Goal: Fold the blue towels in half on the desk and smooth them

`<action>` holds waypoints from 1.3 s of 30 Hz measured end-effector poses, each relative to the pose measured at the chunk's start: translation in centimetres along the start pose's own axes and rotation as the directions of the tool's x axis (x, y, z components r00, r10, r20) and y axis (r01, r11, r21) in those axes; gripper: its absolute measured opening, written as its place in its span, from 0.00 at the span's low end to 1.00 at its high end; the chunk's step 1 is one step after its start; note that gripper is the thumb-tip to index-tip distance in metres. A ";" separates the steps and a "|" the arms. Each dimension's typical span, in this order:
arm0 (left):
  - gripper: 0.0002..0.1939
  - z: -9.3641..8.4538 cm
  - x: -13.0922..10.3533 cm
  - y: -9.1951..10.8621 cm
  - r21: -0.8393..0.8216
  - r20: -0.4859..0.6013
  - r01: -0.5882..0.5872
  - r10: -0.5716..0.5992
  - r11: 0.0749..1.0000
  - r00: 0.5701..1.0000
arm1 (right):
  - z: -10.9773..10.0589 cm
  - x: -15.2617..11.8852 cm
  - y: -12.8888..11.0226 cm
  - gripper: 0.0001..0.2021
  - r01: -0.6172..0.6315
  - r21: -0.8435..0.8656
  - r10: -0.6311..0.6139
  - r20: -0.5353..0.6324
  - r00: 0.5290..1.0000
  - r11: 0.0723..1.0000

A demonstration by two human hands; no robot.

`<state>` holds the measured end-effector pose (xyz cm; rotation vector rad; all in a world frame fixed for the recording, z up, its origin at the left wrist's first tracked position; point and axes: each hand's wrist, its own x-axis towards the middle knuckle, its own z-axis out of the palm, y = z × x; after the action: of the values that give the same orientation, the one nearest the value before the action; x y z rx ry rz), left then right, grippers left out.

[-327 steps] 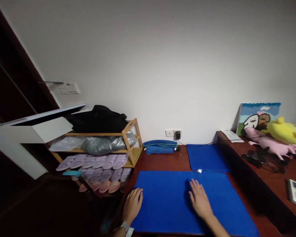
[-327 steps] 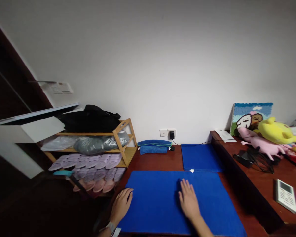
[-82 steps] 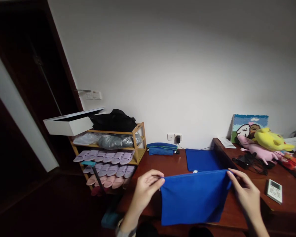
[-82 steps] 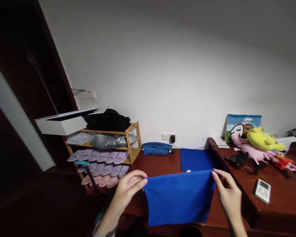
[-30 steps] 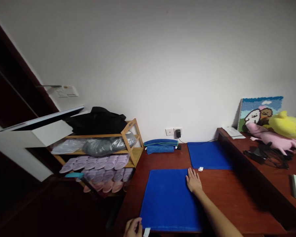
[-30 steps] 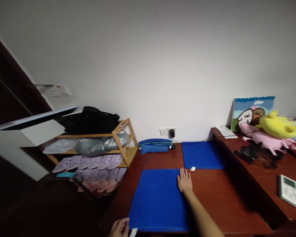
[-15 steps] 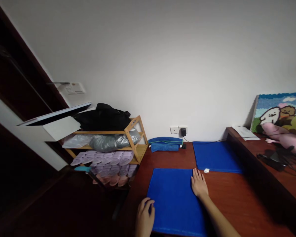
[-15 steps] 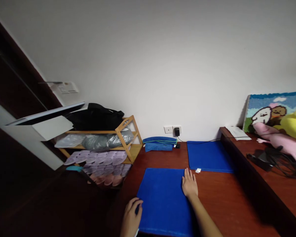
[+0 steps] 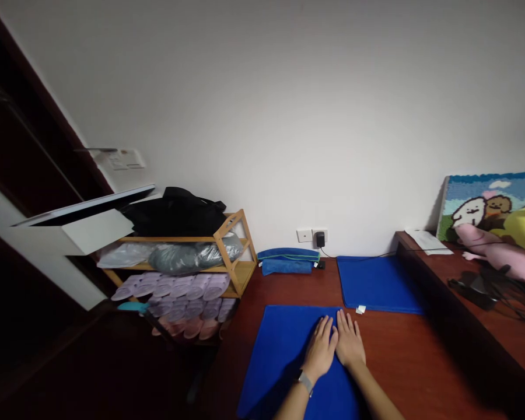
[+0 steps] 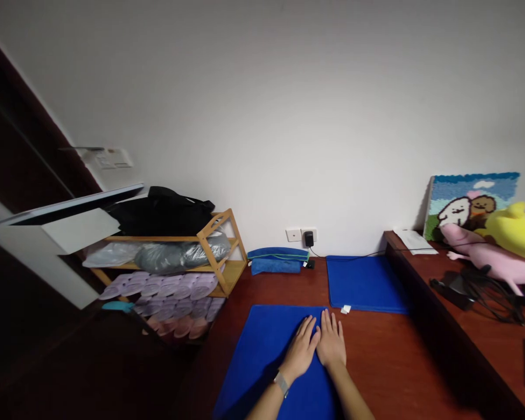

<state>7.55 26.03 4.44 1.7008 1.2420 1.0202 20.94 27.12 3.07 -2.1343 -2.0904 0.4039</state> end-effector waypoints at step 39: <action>0.29 -15.7 1.1 -8.4 0.722 -0.084 0.048 0.019 0.690 0.996 | 0.6 1.2 0.5 0.33 -0.068 -0.016 0.067 -0.025 0.997 0.998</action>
<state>-9.50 30.99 2.74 2.2383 1.8832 0.6045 21.26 28.25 2.21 -2.2129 -2.0204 0.3673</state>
